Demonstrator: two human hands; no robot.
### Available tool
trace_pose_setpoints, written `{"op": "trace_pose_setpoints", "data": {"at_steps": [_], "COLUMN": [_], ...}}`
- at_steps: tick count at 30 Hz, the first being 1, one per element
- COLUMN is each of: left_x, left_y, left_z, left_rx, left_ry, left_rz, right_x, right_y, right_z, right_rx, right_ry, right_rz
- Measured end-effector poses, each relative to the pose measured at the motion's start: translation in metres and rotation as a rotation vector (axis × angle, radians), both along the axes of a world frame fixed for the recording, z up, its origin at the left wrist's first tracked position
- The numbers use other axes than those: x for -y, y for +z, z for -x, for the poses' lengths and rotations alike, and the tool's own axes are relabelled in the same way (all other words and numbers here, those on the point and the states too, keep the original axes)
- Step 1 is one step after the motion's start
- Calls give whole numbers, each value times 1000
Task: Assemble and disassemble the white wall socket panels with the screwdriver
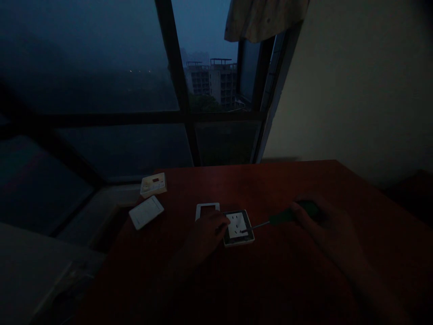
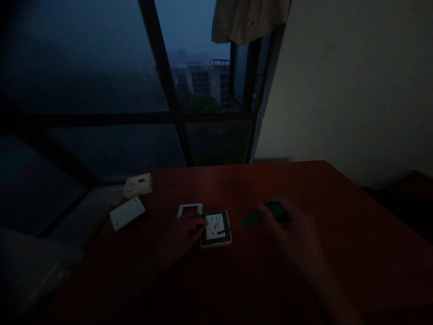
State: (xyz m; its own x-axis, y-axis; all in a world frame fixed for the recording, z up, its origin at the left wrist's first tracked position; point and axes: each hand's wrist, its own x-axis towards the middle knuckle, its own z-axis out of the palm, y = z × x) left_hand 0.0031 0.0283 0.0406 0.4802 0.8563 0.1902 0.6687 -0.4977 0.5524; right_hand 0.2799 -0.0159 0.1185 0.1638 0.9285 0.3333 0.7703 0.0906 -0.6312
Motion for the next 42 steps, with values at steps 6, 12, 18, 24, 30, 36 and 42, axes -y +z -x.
{"op": "trace_pose_setpoints", "data": {"at_steps": [6,12,18,24,30,36,42], "left_x": [1,0,0,2,8,10,6], "left_y": [1,2,-1,1,0,-11,-14], "left_z": [0,1,1,2,8,14,18], "left_rx": [-5,-41,8,34,130,149,143], "left_ry": [12,16,13,43,114,67,14], "left_rz": [15,20,49,70,76,98,128], "right_x": [1,1,0,1,-5,-18,-30], "right_y": [2,0,1,2,6,20,28], "right_z": [3,3,4,4,10,34,52], "right_rx": [5,-4,-5,-3,18,83,153], "right_ry": [10,21,48,38,54,179,280], "right_rz": [-4,1,-8,-2,-22,-62,-97]}}
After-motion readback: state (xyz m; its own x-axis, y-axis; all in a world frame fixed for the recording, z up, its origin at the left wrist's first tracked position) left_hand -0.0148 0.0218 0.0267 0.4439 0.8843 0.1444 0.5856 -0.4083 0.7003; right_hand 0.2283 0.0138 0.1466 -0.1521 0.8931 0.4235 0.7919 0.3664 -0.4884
